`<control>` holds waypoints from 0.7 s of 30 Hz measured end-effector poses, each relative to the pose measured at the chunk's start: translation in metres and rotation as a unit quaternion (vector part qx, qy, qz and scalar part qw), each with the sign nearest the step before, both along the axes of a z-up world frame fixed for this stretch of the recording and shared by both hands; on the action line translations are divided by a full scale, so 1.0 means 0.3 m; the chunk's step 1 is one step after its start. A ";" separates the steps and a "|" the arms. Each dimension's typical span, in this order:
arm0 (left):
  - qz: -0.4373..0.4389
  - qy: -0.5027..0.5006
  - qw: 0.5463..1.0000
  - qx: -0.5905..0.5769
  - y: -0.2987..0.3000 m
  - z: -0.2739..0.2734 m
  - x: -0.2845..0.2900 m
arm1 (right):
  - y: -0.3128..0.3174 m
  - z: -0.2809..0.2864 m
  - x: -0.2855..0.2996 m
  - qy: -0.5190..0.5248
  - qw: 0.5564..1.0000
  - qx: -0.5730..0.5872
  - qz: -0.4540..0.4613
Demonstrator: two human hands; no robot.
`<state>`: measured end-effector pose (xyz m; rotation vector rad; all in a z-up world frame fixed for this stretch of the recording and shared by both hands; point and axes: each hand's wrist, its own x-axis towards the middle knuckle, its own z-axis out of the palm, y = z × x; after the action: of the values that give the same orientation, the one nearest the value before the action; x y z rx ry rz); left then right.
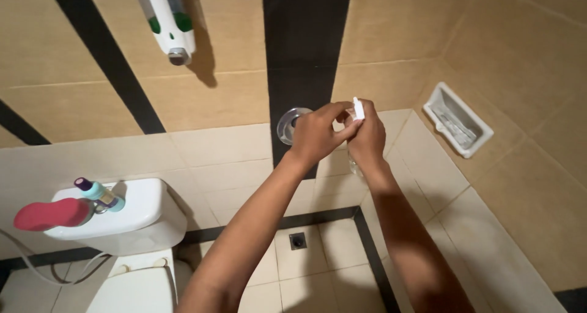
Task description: The person sprays a cleaning solution from a white bottle onto the bathroom walls and wipes the surfaces with their hand. They move around the room, cleaning the wall near the toilet and the wall above the sink.
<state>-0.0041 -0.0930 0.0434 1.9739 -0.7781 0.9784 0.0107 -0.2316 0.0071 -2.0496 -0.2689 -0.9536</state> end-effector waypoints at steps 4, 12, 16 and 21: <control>0.005 0.030 0.999 0.015 -0.025 -0.068 0.003 | -0.030 -0.076 0.002 0.054 0.998 -0.001 -0.013; 0.006 0.069 0.997 0.028 -0.001 -0.214 0.009 | -0.027 -0.236 -0.004 0.105 0.994 -0.004 -0.010; 0.032 0.090 0.995 0.031 0.035 -0.267 0.009 | 0.011 -0.287 0.007 0.170 0.985 -0.025 -0.014; 0.063 0.075 0.995 0.025 0.109 -0.241 0.008 | 0.086 -0.253 0.028 0.113 0.993 -0.043 0.007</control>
<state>-0.0017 -0.0602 -0.0288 2.1336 -0.6046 0.8775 0.0189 -0.2057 -0.0687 -2.2088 -0.2063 -0.7037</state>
